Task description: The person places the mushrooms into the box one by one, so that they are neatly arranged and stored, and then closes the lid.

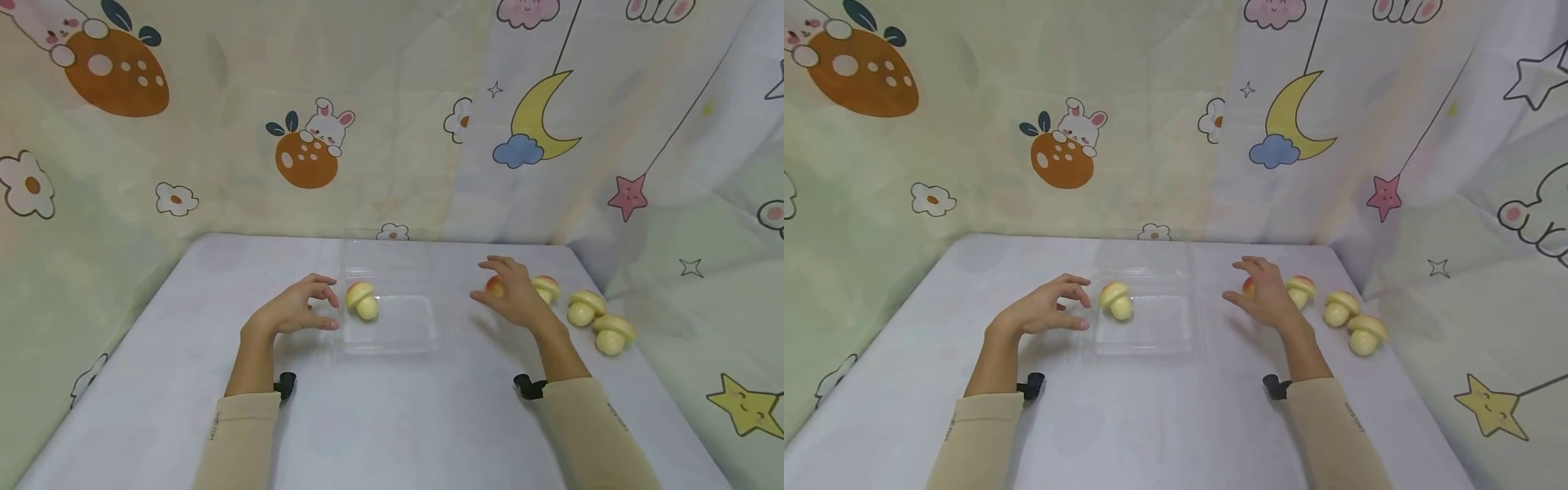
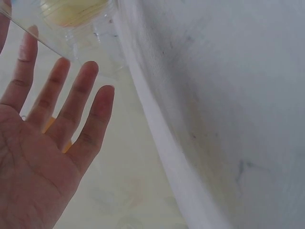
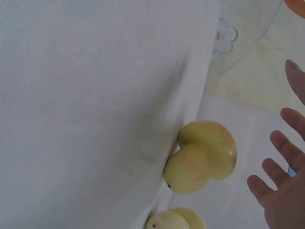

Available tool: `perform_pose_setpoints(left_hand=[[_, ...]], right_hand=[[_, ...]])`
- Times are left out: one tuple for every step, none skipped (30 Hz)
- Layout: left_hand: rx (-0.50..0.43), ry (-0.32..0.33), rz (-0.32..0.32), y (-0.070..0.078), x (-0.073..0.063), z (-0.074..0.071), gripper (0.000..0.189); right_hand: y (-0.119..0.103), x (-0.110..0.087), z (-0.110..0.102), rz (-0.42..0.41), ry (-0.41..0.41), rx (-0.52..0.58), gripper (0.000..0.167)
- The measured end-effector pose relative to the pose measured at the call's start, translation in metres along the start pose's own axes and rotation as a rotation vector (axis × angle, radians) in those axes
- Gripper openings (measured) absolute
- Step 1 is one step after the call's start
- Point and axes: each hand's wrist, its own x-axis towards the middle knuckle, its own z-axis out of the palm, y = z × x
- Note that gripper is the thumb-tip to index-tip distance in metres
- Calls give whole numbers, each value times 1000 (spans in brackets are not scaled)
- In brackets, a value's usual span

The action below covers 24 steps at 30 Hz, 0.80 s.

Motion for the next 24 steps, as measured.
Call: perform_pose_setpoints(left_hand=[[3,-4,3,0,0,0,41],[5,-6,3,0,0,0,41],[4,-8,0,0,0,-1,41],[4,-9,-3,0,0,-1,41],[5,-9,-6,0,0,-1,42],[8,-9,-11,0,0,-1,42],[11,-8,-16,1,0,-1,42],[8,-6,-24,1,0,-1,42],[10,-5,-26,1,-1,-1,42],[15,-3,-27,1,-1,-1,42],[16,-3,-27,1,-1,-1,42],[17,-2,-25,1,-1,-1,42],[16,-2,-24,1,-1,-1,42],[17,-2,-22,1,-1,-1,42],[18,-2,-21,1,-1,-1,42],[19,-1,-20,1,-1,-1,42],[20,-2,-19,0,-1,-1,41],[24,-1,-18,0,-1,-1,41],[23,-1,-18,0,-1,-1,41],[22,-1,-18,0,-1,-1,41],[18,-1,-17,0,-1,-1,41],[19,-2,-17,0,-1,-1,41],[15,-3,-17,0,-1,-1,41],[9,-3,-17,0,-2,-2,41]], right_hand=[[1,0,0,-2,4,-6,62],[2,-1,1,-4,7,-10,61],[2,-2,1,-6,11,-15,61],[3,-2,1,-12,14,-21,61],[4,-3,0,-17,17,-25,62],[5,-4,0,-21,16,-31,62],[6,-4,0,-25,16,-39,62],[7,-5,0,-28,14,-44,62],[8,-5,-1,-31,15,-50,63],[9,-6,-1,-34,15,-55,63],[11,-6,-1,-32,13,-60,63],[12,-7,-1,-29,10,-62,63],[13,-7,-1,-24,7,-65,64],[14,-8,-1,-18,2,-65,64],[16,-8,-1,-13,-3,-67,64],[17,-9,-2,-7,-13,-67,65],[18,-10,-2,1,-22,-65,65],[20,-10,-2,9,-31,-65,66],[21,-11,-3,17,-40,-64,67],[22,-12,-4,24,-51,-59,67],[23,-13,-5,32,-60,-56,68],[24,-13,-5,40,-70,-53,68],[25,-13,-6,49,-78,-52,69],[26,-13,-6,56,-87,-53,70]])
